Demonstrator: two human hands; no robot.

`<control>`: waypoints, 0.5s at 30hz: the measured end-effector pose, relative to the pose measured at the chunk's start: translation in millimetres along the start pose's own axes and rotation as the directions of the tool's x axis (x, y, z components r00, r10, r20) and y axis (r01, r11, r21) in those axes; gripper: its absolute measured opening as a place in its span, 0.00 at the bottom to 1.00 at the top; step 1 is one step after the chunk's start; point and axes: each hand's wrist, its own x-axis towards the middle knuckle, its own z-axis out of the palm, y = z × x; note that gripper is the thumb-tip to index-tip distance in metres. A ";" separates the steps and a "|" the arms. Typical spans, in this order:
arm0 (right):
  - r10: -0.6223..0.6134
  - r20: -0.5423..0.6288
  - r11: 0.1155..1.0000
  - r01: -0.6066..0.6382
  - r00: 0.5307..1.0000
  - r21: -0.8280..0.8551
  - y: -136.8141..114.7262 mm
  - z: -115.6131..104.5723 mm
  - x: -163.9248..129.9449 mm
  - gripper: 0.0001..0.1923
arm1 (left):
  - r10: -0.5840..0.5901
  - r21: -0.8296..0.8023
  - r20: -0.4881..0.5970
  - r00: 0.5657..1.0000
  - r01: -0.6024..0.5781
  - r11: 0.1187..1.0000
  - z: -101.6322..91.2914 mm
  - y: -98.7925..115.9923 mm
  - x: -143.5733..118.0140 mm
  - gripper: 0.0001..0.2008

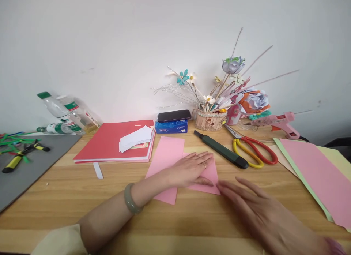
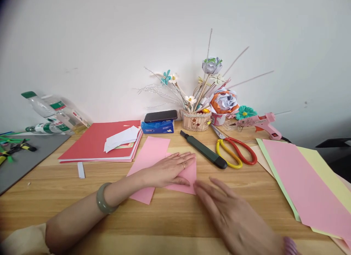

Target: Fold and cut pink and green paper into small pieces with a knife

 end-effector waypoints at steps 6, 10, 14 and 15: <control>0.131 -0.092 0.991 -0.129 0.987 0.026 6.2 -19.9 1.5 0.17 | -0.024 0.029 -0.012 1.000 0.024 0.999 1.9 3.1 -0.5 0.37; 0.412 -0.106 0.880 -0.426 0.905 -0.210 42.1 -0.9 38.7 0.20 | -0.100 0.065 -0.130 0.987 0.109 0.992 7.2 7.3 -3.8 0.34; 0.487 -0.033 0.835 -0.476 0.873 -0.277 63.2 28.7 68.8 0.19 | -0.033 -0.043 -0.137 0.990 0.027 0.999 3.7 7.7 -10.8 0.32; 0.498 -0.013 0.827 -0.480 0.867 -0.291 64.4 32.8 72.6 0.18 | -0.017 -0.076 -0.106 0.994 0.009 0.997 2.0 6.6 -12.3 0.34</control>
